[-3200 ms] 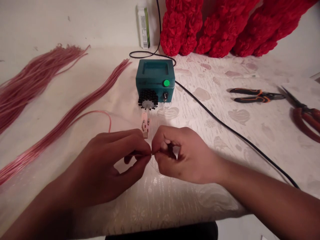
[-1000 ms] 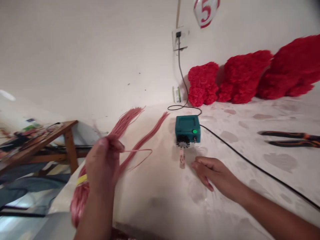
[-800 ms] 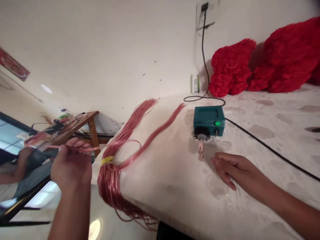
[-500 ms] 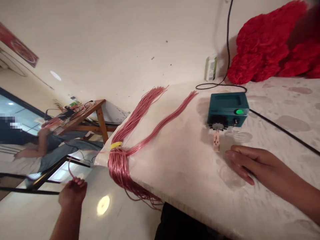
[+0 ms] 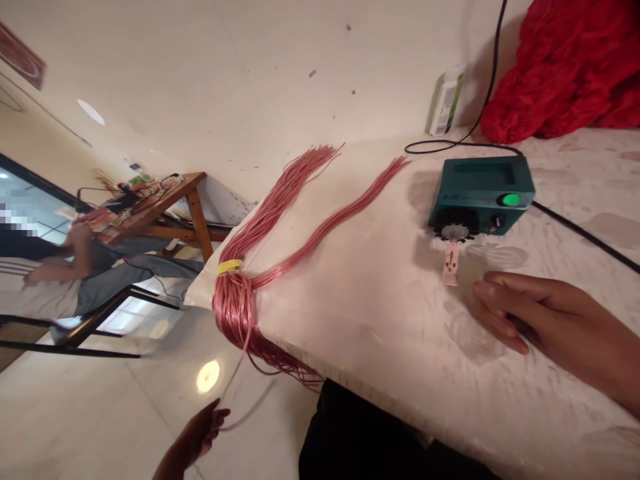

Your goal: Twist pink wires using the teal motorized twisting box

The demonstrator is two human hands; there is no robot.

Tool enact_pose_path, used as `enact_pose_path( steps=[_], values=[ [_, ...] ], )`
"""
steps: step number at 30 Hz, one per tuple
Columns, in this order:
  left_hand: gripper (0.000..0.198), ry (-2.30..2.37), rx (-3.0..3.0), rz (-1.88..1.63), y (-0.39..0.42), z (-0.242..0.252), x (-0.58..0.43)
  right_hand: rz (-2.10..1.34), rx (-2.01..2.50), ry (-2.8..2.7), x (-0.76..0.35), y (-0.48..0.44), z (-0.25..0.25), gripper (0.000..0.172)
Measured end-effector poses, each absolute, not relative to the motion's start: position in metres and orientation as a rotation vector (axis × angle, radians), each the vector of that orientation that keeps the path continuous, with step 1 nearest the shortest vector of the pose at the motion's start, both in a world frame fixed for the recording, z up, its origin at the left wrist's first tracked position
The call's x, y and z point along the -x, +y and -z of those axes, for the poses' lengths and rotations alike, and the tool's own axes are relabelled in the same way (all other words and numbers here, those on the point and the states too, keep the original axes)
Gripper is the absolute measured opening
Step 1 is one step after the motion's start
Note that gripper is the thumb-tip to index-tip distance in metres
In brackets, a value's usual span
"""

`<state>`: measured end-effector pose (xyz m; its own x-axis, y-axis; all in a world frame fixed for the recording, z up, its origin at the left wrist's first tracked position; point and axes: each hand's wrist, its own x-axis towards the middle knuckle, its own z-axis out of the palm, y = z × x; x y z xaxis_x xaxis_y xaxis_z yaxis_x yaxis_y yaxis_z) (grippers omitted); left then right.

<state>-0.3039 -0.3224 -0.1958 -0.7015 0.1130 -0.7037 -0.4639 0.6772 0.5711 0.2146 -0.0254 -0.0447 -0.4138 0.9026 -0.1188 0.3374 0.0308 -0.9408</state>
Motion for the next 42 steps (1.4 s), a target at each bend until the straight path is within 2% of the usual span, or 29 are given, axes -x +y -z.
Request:
enact_pose_path(
  steps=[4, 7, 11, 13, 15, 17, 18, 21, 24, 26, 31, 35, 38, 42],
  values=[
    [0.02, 2.323, 0.297, -1.115, -0.295, 0.16, 0.321, -1.386, 1.269, -1.808, -0.217, -0.024, 0.047, 0.066],
    [0.019, 2.507, 0.184, -1.394, -0.258, 0.11, 0.341, -1.404, 1.293, -1.844, -0.22, -0.025, 0.049, 0.066],
    [0.012, 2.527, -0.35, -1.792, -0.202, 0.034, 0.331, -1.402, 1.328, -1.825, -0.221, -0.026, 0.051, 0.064],
    [0.013, 2.437, -0.709, -1.859, -0.181, 0.003, 0.3, -1.396, 1.321, -1.811, -0.219, -0.026, 0.052, 0.064],
    [0.023, 2.308, -1.069, -1.725, -0.168, -0.022, 0.255, -1.406, 1.314, -1.806, -0.218, -0.026, 0.053, 0.063],
    [0.025, 1.993, -1.712, -1.019, -0.163, -0.038, 0.204, -1.422, 1.303, -1.797, -0.217, -0.027, 0.051, 0.063],
    [0.02, 1.805, -1.828, -0.675, -0.163, -0.042, 0.178, -1.433, 1.296, -1.79, -0.216, -0.027, 0.05, 0.062],
    [0.025, 1.573, -1.743, -0.039, -0.167, -0.039, 0.122, -1.482, 1.273, -1.77, -0.216, -0.029, 0.046, 0.062],
    [0.039, 1.585, -1.584, 0.166, -0.175, -0.016, 0.101, -1.507, 1.261, -1.776, -0.217, -0.03, 0.045, 0.063],
    [0.044, 1.628, -1.565, 0.143, -0.178, 0.005, 0.102, -1.5, 1.273, -1.788, -0.217, -0.03, 0.046, 0.064],
    [0.027, 1.562, -1.049, -0.151, -0.182, 0.058, 0.106, -1.476, 1.287, -1.808, -0.216, -0.032, 0.048, 0.064],
    [0.048, 1.477, -0.977, -0.398, -0.181, 0.081, 0.102, -1.467, 1.288, -1.82, -0.216, -0.032, 0.048, 0.063],
    [0.056, 1.469, -1.026, -0.348, -0.181, 0.089, 0.106, -1.438, 1.296, -1.83, -0.217, -0.031, 0.048, 0.063],
    [0.043, 1.675, -1.163, -0.219, -0.188, 0.107, 0.127, -1.436, 1.288, -1.821, -0.216, -0.031, 0.048, 0.064]
  ],
)
